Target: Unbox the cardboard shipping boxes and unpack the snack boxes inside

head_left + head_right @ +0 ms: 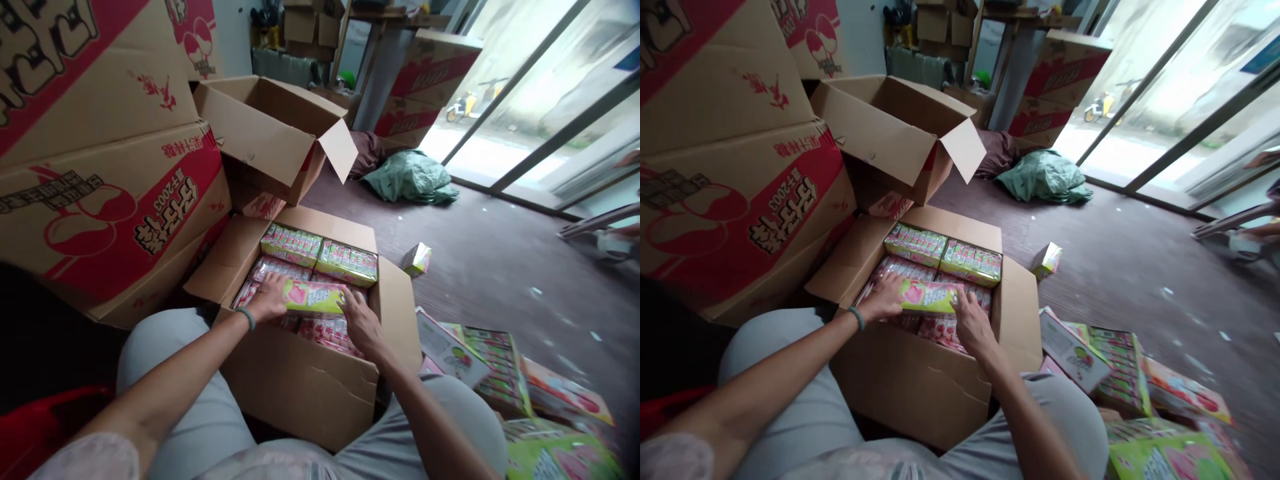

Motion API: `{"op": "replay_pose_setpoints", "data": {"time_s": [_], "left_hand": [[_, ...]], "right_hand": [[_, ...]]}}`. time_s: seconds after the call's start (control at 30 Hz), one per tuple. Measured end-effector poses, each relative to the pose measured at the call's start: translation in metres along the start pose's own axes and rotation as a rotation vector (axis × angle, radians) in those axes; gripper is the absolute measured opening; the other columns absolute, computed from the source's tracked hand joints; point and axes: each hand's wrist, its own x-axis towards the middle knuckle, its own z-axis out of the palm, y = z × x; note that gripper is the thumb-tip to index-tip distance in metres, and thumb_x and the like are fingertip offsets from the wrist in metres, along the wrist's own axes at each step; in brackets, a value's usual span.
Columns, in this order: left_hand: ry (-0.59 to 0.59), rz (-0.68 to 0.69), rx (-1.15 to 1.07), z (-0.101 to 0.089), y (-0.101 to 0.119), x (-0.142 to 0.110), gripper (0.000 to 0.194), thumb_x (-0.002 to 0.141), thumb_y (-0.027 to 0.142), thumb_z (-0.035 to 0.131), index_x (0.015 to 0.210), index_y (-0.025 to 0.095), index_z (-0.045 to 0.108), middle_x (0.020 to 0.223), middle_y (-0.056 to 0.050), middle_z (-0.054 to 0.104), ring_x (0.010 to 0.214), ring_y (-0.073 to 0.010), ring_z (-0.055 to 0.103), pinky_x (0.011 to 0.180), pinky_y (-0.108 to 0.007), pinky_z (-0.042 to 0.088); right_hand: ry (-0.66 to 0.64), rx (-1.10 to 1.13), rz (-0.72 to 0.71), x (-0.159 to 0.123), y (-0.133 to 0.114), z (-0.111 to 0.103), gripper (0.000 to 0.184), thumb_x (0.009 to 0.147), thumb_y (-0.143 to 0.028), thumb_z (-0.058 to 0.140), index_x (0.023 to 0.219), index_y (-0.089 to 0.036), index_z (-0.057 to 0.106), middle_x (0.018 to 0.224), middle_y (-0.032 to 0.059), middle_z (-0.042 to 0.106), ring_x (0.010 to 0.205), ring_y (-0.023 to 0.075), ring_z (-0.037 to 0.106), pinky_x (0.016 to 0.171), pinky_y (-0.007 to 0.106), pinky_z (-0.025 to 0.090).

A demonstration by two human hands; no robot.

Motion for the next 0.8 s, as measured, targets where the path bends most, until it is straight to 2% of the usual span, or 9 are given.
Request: {"op": "replay_pose_setpoints", "data": {"time_s": [0.1, 0.2, 0.3, 0.47, 0.57, 0.67, 0.8], "left_hand": [[-0.045, 0.056, -0.119, 0.019, 0.018, -0.003, 0.072, 0.056, 0.028, 0.071, 0.122, 0.011, 0.049, 0.121, -0.016, 0.048, 0.115, -0.0327, 0.042, 0.098, -0.041, 0.039], [-0.046, 0.063, -0.219, 0.030, 0.014, -0.007, 0.085, 0.053, 0.026, 0.076, 0.130, 0.014, 0.041, 0.134, -0.017, 0.039, 0.127, -0.0339, 0.034, 0.106, -0.043, 0.033], [-0.026, 0.081, -0.332, 0.032, 0.004, -0.010, 0.094, 0.047, 0.027, 0.081, 0.129, 0.013, 0.038, 0.133, -0.017, 0.039, 0.128, -0.0329, 0.035, 0.110, -0.044, 0.030], [0.025, 0.022, -0.421, 0.034, 0.000, -0.014, 0.077, 0.049, 0.022, 0.080, 0.117, 0.013, 0.044, 0.120, -0.014, 0.047, 0.114, -0.0277, 0.047, 0.097, -0.037, 0.044], [0.029, 0.029, -0.389, 0.036, -0.001, -0.015, 0.065, 0.054, 0.019, 0.076, 0.112, 0.013, 0.047, 0.115, -0.012, 0.049, 0.109, -0.0267, 0.049, 0.093, -0.036, 0.046], [0.037, 0.008, -0.390, 0.037, -0.002, -0.015, 0.062, 0.060, 0.027, 0.074, 0.114, 0.014, 0.047, 0.113, -0.012, 0.049, 0.102, -0.0258, 0.053, 0.088, -0.035, 0.048], [0.036, 0.000, -0.376, 0.035, 0.000, -0.016, 0.064, 0.061, 0.039, 0.074, 0.114, 0.014, 0.049, 0.114, -0.012, 0.049, 0.092, -0.0254, 0.057, 0.081, -0.037, 0.051]], "right_hand": [[-0.126, -0.114, -0.093, 0.000, -0.001, -0.007, 0.031, 0.098, -0.029, 0.033, 0.118, -0.019, 0.055, 0.106, 0.0084, 0.062, 0.087, 0.0182, 0.060, 0.067, 0.025, 0.038], [-0.221, -0.247, -0.097, 0.005, -0.009, -0.013, 0.026, 0.099, -0.029, 0.034, 0.096, -0.020, 0.059, 0.085, 0.0041, 0.066, 0.077, 0.0168, 0.061, 0.062, 0.025, 0.033], [-0.263, -0.375, -0.150, 0.019, -0.035, -0.012, 0.025, 0.098, -0.027, 0.035, 0.099, -0.021, 0.059, 0.083, 0.0048, 0.067, 0.075, 0.0175, 0.062, 0.060, 0.025, 0.032], [-0.381, -0.462, -0.330, 0.044, -0.092, 0.018, 0.022, 0.093, -0.021, 0.042, 0.102, -0.020, 0.061, 0.088, 0.0072, 0.067, 0.078, 0.0197, 0.064, 0.064, 0.026, 0.039], [-0.388, -0.466, -0.369, 0.050, -0.108, 0.035, 0.023, 0.090, -0.016, 0.042, 0.103, -0.017, 0.061, 0.090, 0.0094, 0.066, 0.083, 0.0213, 0.064, 0.068, 0.027, 0.042], [-0.391, -0.486, -0.358, 0.049, -0.099, 0.038, 0.023, 0.091, -0.015, 0.041, 0.102, -0.015, 0.061, 0.090, 0.0125, 0.065, 0.085, 0.0235, 0.063, 0.068, 0.028, 0.043], [-0.411, -0.516, -0.324, 0.041, -0.060, 0.022, 0.024, 0.089, -0.013, 0.041, 0.098, -0.013, 0.063, 0.089, 0.0142, 0.065, 0.083, 0.0265, 0.064, 0.066, 0.031, 0.043]]}}
